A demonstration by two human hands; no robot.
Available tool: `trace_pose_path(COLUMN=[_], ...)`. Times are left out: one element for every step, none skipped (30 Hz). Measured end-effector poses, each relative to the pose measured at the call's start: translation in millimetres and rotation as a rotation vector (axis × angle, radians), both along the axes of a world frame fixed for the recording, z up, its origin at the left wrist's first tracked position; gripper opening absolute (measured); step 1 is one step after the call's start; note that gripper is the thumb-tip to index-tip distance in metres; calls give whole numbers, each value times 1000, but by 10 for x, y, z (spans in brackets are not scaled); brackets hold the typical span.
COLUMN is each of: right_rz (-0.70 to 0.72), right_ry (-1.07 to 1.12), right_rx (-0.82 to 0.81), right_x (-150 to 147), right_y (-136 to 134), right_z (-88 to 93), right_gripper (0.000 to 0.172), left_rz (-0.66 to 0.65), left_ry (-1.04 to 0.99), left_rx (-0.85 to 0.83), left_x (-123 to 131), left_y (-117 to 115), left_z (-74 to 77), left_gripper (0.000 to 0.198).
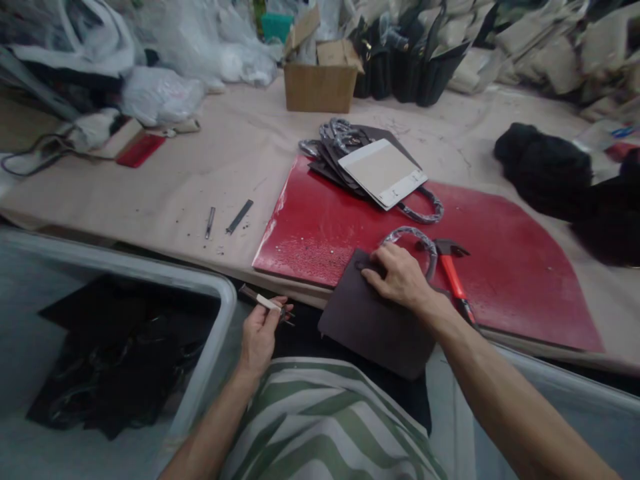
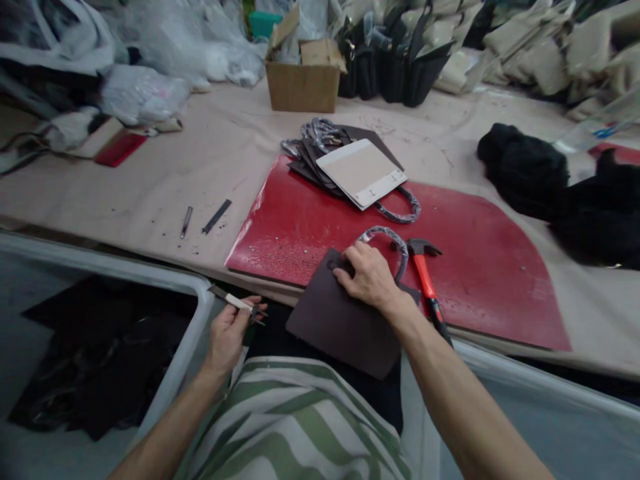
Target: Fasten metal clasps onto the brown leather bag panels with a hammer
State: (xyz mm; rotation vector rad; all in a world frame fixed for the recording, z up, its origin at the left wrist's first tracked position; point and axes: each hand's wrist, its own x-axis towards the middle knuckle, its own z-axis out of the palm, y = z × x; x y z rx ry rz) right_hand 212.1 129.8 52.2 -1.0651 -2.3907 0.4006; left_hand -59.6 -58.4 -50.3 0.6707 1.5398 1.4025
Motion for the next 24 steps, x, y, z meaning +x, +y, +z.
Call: trace_pose_path(right_rz=[35,45,48,41,28,3,-39,-93,-139,-167,-123,-2,172,285,288,215,75,-89,-204,-289,-346,-372,-383,-383], right_ry=[-78,-118,-138,-150,-162,-173,-172,-140,-84,6,117,183,203,168,49,-85,-191,-257,-292,-312,-319,-319,-314,-305], right_rx=[51,95,118,131,148,180,229,288,328,340,296,142,-71,-300,-495,-643,-768,-858,-879,-889,-893,-893,-902,-914], right_x=[-35,-54,-58,-54,-49,-49,-61,-88,-132,-190,-258,-332,-407,-477,-539,-592,-635,-670,-698,-722,-743,-762,-781,-799], right_y=[2,11,24,33,29,-2,-70,-184,-347,-556,-797,-1055,-1308,-1534,-1717,-1845,-1917,-1939,-1921,-1879,-1825,-1773,-1728,-1694], right_z=[-88,-153,-190,-196,-172,-120,-48,35,117,185,226,228,185,94,-42,-212,-405,-606,-801,-977,-1129,-1252,-1348,-1420], right_gripper=[22,21,21,21,23,26,28,27,25,20,18,20,21,19,18,19,21,24,28,31,32,33,31,28], left_rz=[2,-4,-17,-34,-51,-66,-78,-90,-98,-103,-105,-101,-94,-88,-85,-83,-86,-91,-100,-107,-111,-113,-113,-111], left_ry=[5,14,25,36,45,50,55,59,65,70,73,72,71,71,74,82,92,102,110,115,117,117,115,115], left_rx=[1,2,1,-1,-4,-4,-4,-4,-5,-8,-11,-17,-25,-34,-44,-54,-62,-67,-70,-71,-72,-74,-77,-80], left_x=[-11,-17,-17,-13,-4,7,20,33,44,52,57,58,57,53,49,44,39,36,34,34,34,34,35,35], left_y=[-6,-10,-12,-12,-12,-11,-11,-13,-18,-25,-36,-49,-63,-78,-91,-104,-115,-126,-135,-143,-152,-162,-172,-182], left_z=[-4,-1,6,15,24,28,24,11,-12,-43,-80,-119,-157,-190,-215,-230,-236,-233,-224,-213,-201,-192,-188,-190], left_gripper=[47,46,46,45,44,43,42,41,40,39,38,38,37,37,37,36,36,35,35,36,37,37,38,39])
